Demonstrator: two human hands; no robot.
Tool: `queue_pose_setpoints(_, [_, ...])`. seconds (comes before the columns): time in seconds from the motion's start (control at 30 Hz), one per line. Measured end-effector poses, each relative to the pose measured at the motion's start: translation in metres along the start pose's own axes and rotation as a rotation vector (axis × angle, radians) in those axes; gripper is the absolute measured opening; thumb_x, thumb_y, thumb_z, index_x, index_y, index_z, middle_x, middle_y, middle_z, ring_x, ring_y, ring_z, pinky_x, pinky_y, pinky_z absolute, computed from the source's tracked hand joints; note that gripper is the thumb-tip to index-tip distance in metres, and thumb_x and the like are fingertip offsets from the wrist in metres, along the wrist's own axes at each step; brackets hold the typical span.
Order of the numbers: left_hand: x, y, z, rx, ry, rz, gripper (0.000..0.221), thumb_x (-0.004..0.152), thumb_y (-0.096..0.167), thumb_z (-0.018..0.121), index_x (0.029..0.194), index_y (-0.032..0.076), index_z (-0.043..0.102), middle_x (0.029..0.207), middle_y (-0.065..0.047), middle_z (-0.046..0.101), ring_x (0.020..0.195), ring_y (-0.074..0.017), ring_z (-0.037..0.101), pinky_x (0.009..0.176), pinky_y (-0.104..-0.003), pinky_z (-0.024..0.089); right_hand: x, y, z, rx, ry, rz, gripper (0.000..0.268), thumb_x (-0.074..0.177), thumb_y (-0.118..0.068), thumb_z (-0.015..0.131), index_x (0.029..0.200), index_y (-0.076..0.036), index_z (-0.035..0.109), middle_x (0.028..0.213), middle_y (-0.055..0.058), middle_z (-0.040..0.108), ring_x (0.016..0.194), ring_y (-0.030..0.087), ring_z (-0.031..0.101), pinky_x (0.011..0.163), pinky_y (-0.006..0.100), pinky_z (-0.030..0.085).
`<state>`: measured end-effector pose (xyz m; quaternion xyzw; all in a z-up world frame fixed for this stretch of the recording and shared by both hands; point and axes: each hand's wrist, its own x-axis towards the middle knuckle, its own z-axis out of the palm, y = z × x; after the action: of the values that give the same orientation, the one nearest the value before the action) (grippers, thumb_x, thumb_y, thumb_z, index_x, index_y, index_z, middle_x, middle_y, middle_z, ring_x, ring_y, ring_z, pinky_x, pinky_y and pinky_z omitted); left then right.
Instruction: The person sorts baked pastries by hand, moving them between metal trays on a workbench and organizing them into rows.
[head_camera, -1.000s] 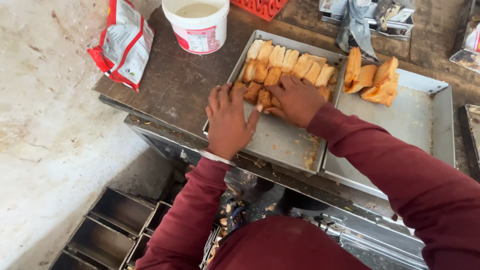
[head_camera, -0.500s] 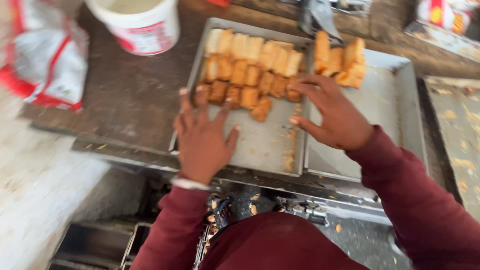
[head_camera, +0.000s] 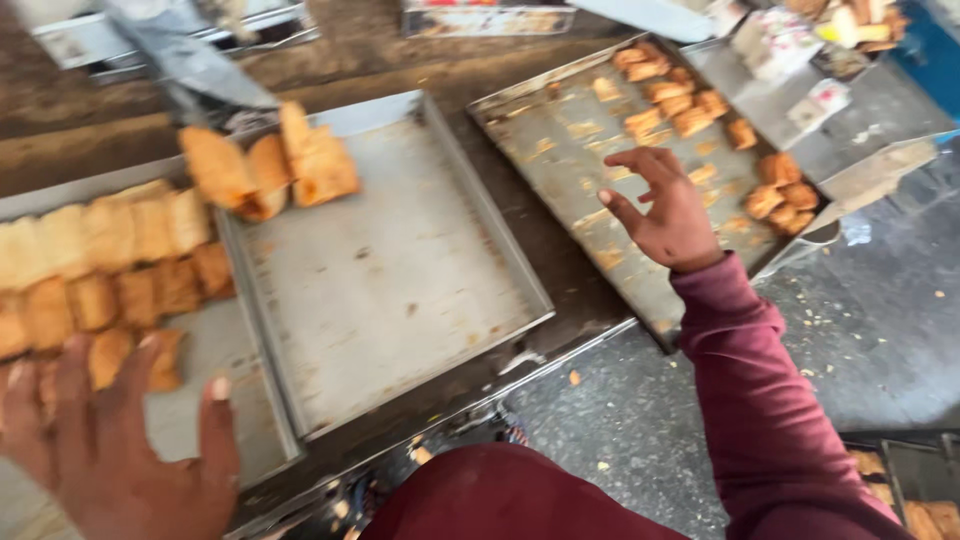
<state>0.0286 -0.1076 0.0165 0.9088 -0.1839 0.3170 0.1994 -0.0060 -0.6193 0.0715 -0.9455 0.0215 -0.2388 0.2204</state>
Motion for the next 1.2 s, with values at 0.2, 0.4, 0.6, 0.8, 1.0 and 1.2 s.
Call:
queue_pose_setpoints(0.2, [0.042,0.164,0.049,-0.283,-0.046,0.06,0.051,0.094,0.041,0.07,0.135,0.01,0.064,0.156,-0.026,0.049,0.152,-0.0505,0.031,0.121,-0.064,0.032,0.013,0.113,-0.017,-0.111,-0.027,0.123,0.043,0.094,-0.031,0.078,0.131,-0.01,0.067,0.118,0.018,0.065,0.105,0.031,0.068,0.086,0.042,0.056])
queue_pose_setpoints(0.4, [0.042,0.219,0.082,0.048,-0.17,0.05,0.078,0.089,0.056,0.067,0.144,0.002,0.056,0.149,-0.031,0.049,0.146,-0.0512,0.033,0.107,-0.061,0.034,0.053,0.228,0.017,-0.142,-0.051,0.156,0.064,0.091,-0.037,0.075,0.141,-0.002,0.056,0.126,0.027,0.061,0.101,0.042,0.066,0.089,0.051,0.052])
queue_pose_setpoints(0.6, [-0.006,0.211,0.059,-0.281,0.135,-0.167,0.055,0.1,0.034,0.068,0.139,0.0,0.051,0.151,-0.021,0.053,0.153,-0.0427,0.031,0.124,-0.056,0.031,0.123,0.25,0.056,-0.4,-0.153,0.063,0.041,0.09,-0.032,0.071,0.124,-0.009,0.071,0.118,0.026,0.069,0.111,0.046,0.064,0.095,0.056,0.051])
queue_pose_setpoints(0.8, [-0.067,0.175,0.003,-0.039,0.289,-0.386,0.05,0.092,0.016,0.071,0.134,-0.001,0.05,0.145,-0.017,0.058,0.141,-0.0411,0.039,0.121,-0.052,0.03,0.109,0.081,0.044,-0.078,-0.113,-0.487,0.028,0.105,-0.023,0.076,0.126,-0.005,0.071,0.11,0.018,0.073,0.1,0.031,0.072,0.088,0.041,0.058])
queue_pose_setpoints(1.0, [-0.076,0.133,-0.037,-0.048,0.411,-0.44,0.051,0.092,0.014,0.074,0.136,0.001,0.05,0.142,-0.018,0.058,0.138,-0.04,0.045,0.122,-0.051,0.033,0.076,-0.13,0.063,0.269,-0.242,-0.775,0.051,0.094,-0.024,0.078,0.137,-0.003,0.062,0.119,0.018,0.072,0.105,0.03,0.072,0.088,0.039,0.057])
queue_pose_setpoints(1.2, [-0.07,0.095,-0.057,-0.118,0.372,-0.336,0.056,0.089,0.018,0.077,0.135,0.0,0.05,0.141,-0.02,0.054,0.134,-0.043,0.045,0.117,-0.052,0.032,0.062,-0.272,0.153,0.163,-0.39,-1.009,0.063,0.084,-0.042,0.078,0.134,-0.007,0.06,0.093,0.019,0.072,0.085,0.04,0.069,0.073,0.051,0.053])
